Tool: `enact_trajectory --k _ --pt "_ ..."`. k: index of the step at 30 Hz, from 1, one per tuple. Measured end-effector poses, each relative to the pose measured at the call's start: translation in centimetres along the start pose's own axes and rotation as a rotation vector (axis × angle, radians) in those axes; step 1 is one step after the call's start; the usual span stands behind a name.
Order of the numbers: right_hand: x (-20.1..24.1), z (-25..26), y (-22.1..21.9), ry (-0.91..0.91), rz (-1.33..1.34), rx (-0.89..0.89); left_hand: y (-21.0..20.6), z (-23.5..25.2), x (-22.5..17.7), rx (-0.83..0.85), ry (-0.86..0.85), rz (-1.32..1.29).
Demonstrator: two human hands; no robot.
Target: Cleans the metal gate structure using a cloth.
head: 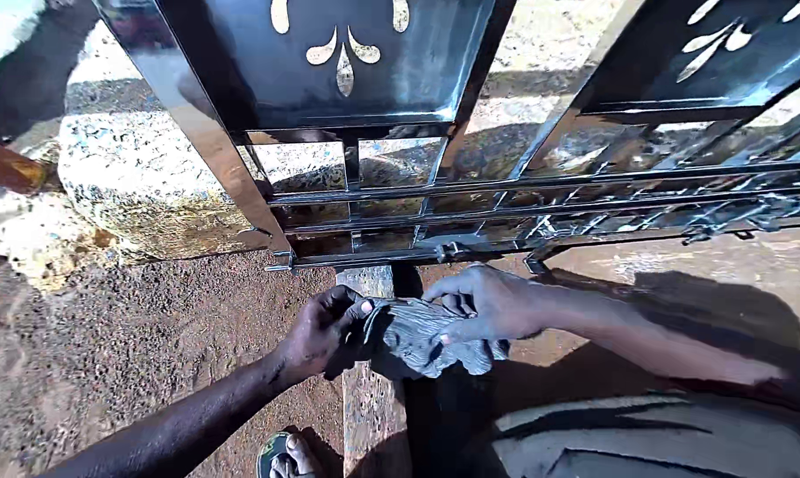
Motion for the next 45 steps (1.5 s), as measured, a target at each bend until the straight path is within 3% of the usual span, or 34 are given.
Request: enact_trajectory --k 5,8,11,15,17,20,22,24,28,31,35,37,41,45 --pt "-4.1 3.3 -3.2 0.22 0.527 -0.186 -1.1 -0.9 1.0 -0.241 0.357 -0.267" --pt "-4.2 4.3 -3.1 0.273 0.549 -0.324 -3.1 -1.2 1.9 -0.209 0.574 -0.485" --pt "-4.8 5.9 -3.1 0.237 0.485 -0.286 -4.7 -1.8 2.7 -0.155 0.53 -0.608" --pt "-5.8 6.3 -3.6 0.167 0.428 -0.17 -4.5 -0.6 3.4 -0.37 0.239 -0.768" --pt "-7.0 6.2 -3.7 0.119 0.432 -0.198 -4.1 1.2 3.5 -0.395 0.003 -0.555" --pt "-9.0 5.9 -4.4 0.003 0.515 -0.259 -3.6 5.0 4.6 -0.398 -0.295 0.412" --pt "-10.1 5.4 -4.7 -0.053 0.559 -0.286 -4.4 8.0 5.7 -0.344 -0.28 0.972" --pt "-10.8 4.6 -4.7 -0.089 0.592 -0.295 -5.9 10.8 6.5 -0.264 -0.14 1.213" --pt "-12.2 3.1 -4.3 -0.156 0.589 -0.389 -8.5 14.7 5.3 -0.143 -0.058 1.312" --pt "-12.0 2.6 -2.4 -0.132 0.47 -0.564 -8.9 15.9 3.9 -0.026 0.086 1.338" --pt "-9.9 1.5 1.1 0.192 -0.128 -1.098 -8.9 16.0 2.8 0.034 0.175 1.366" --pt "-8.9 0.8 3.5 0.318 -0.376 -1.281 -8.4 16.4 2.1 0.072 0.245 1.285" --pt "-9.5 0.4 5.1 0.377 -0.659 -1.283 -5.1 17.7 1.0 0.211 0.368 0.92" --pt "-11.4 0.1 4.5 0.355 -0.82 -1.339 -4.7 18.8 0.5 0.259 0.352 1.016"
Point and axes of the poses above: each hand's wrist, its own z-axis towards the middle knuckle, its own y-axis out of the back of the hand, x = y × z, the point moved 3 cm from there along z, towards the middle knuckle, and after that the axes turned 4 degrees about -z, right-handed, at the moved point
